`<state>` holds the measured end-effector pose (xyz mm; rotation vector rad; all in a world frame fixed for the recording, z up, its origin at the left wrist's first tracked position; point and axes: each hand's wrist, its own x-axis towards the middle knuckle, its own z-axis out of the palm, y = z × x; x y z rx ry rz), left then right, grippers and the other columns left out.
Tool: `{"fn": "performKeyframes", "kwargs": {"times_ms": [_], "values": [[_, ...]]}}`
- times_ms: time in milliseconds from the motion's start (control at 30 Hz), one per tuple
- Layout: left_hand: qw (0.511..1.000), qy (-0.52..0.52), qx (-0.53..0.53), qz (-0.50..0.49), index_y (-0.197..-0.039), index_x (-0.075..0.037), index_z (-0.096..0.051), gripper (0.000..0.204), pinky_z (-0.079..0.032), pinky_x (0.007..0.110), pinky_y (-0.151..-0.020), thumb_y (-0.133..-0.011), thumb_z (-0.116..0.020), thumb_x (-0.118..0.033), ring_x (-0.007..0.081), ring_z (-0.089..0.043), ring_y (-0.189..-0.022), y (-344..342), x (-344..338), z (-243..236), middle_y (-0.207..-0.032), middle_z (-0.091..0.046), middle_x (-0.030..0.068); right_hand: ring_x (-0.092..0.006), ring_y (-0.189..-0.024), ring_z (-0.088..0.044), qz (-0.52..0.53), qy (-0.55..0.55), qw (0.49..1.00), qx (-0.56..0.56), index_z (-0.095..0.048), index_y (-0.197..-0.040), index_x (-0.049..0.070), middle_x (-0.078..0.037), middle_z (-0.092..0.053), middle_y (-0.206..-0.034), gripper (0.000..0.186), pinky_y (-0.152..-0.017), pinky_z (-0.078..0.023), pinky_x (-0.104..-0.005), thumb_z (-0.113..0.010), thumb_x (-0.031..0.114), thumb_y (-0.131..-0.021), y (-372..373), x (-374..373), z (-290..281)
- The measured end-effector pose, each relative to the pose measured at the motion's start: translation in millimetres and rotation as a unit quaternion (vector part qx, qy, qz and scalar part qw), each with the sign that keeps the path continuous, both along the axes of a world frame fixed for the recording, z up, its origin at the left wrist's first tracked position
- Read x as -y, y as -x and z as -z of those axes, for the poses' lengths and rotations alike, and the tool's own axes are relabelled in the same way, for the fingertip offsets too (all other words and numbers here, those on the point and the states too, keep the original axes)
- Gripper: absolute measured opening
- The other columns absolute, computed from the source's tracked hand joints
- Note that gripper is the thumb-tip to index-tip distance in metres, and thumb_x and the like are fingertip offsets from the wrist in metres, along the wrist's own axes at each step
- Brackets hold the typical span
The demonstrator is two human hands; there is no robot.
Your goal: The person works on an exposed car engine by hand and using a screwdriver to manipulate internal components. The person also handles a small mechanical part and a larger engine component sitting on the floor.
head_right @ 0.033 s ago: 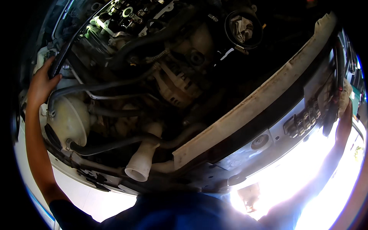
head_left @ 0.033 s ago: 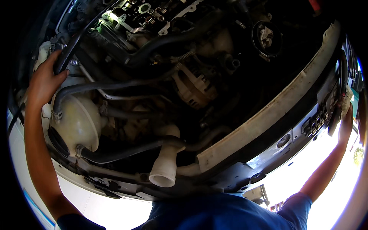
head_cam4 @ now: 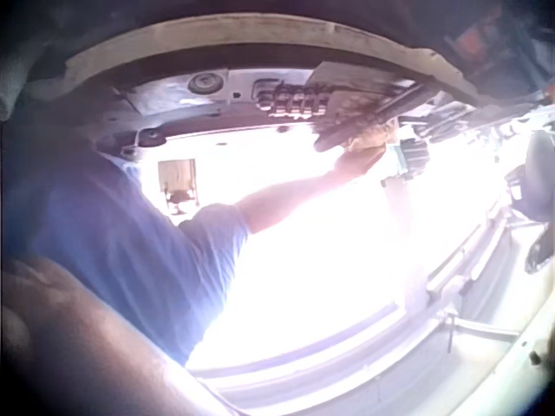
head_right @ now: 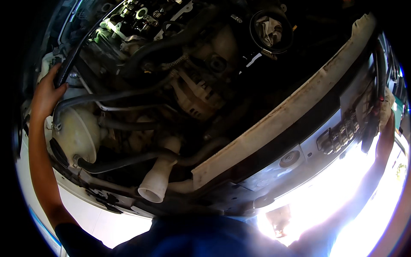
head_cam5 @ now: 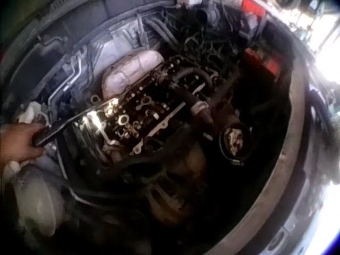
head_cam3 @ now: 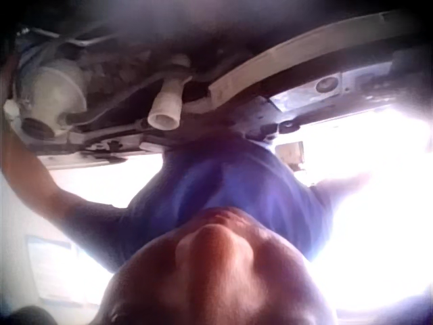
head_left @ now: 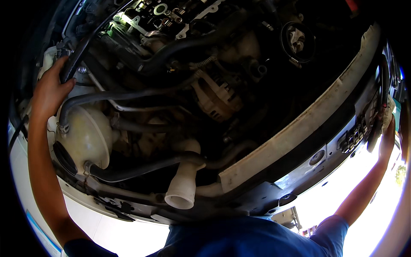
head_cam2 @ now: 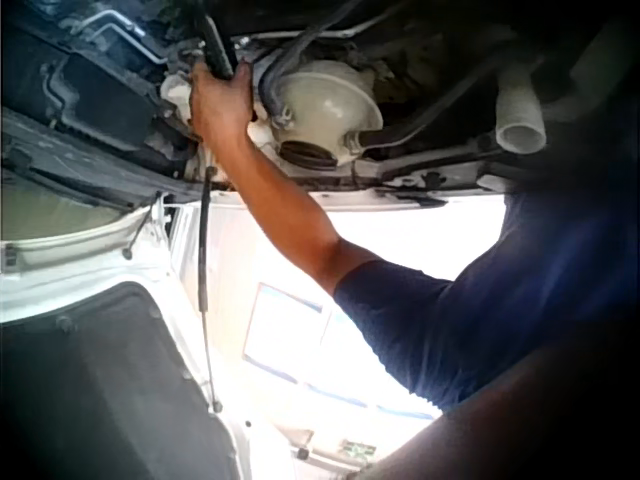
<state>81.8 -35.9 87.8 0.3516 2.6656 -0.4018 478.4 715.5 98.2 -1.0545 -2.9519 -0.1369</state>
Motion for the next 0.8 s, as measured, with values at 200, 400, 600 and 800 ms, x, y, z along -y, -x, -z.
{"fn": "performKeyframes", "kwargs": {"times_ms": [200, 400, 600, 800], "values": [[0.974, -0.174, -0.109, 0.097, -0.134, -0.007, -0.047, 0.059, -0.044, 0.031, -0.091, -0.077, -0.061, -0.004, 0.026, -0.06, -0.107, -2.5, 40.7, -11.5, -0.117, -0.059, 0.0166, -0.0273, -0.134, -0.038, -0.007, -0.004, 1.0, -0.028, -0.033, -0.145, 0.011, -0.014, -0.039, -0.144, 0.055, -0.11, -0.028, -0.0381, -0.025, 0.042, -0.101, 4.4, -8.9, 1.3], [0.974, -0.16, -0.051, 0.15, -0.131, -0.008, -0.049, 0.067, -0.04, 0.035, -0.101, -0.07, -0.066, 0.014, 0.0277, -0.054, -0.118, -25.4, 29.3, -32.0, -0.127, -0.056, 0.013, -0.0265, -0.133, -0.038, 0.006, 0.028, 0.998, -0.047, -0.035, -0.144, 0.009, -0.013, -0.04, -0.143, 0.054, -0.11, -0.027, -0.0371, -0.026, 0.041, -0.101, 9.9, 0.6, 8.3], [0.967, -0.184, -0.042, 0.173, -0.127, -0.007, -0.051, 0.063, -0.042, 0.036, -0.099, -0.07, -0.066, 0.015, 0.0301, -0.055, -0.116, -34.1, 15.8, -19.9, -0.122, -0.056, 0.0142, -0.0257, -0.132, -0.038, 0.018, 0.05, 0.997, -0.057, -0.036, -0.143, 0.007, -0.013, -0.041, -0.143, 0.053, -0.11, -0.026, -0.036, -0.027, 0.04, -0.102, 17.7, 4.4, 12.3], [0.964, -0.172, -0.033, 0.198, -0.124, -0.006, -0.052, 0.061, -0.043, 0.036, -0.097, -0.068, -0.068, 0.014, 0.0302, -0.056, -0.113, -34.9, 9.3, -23.1, -0.119, -0.057, 0.014, -0.0249, -0.132, -0.039, 0.034, 0.071, 0.995, -0.063, -0.037, -0.142, 0.005, -0.013, -0.041, -0.142, 0.053, -0.11, -0.025, -0.035, -0.028, 0.039, -0.102, 20.8, 11.4, 13.6]]}}
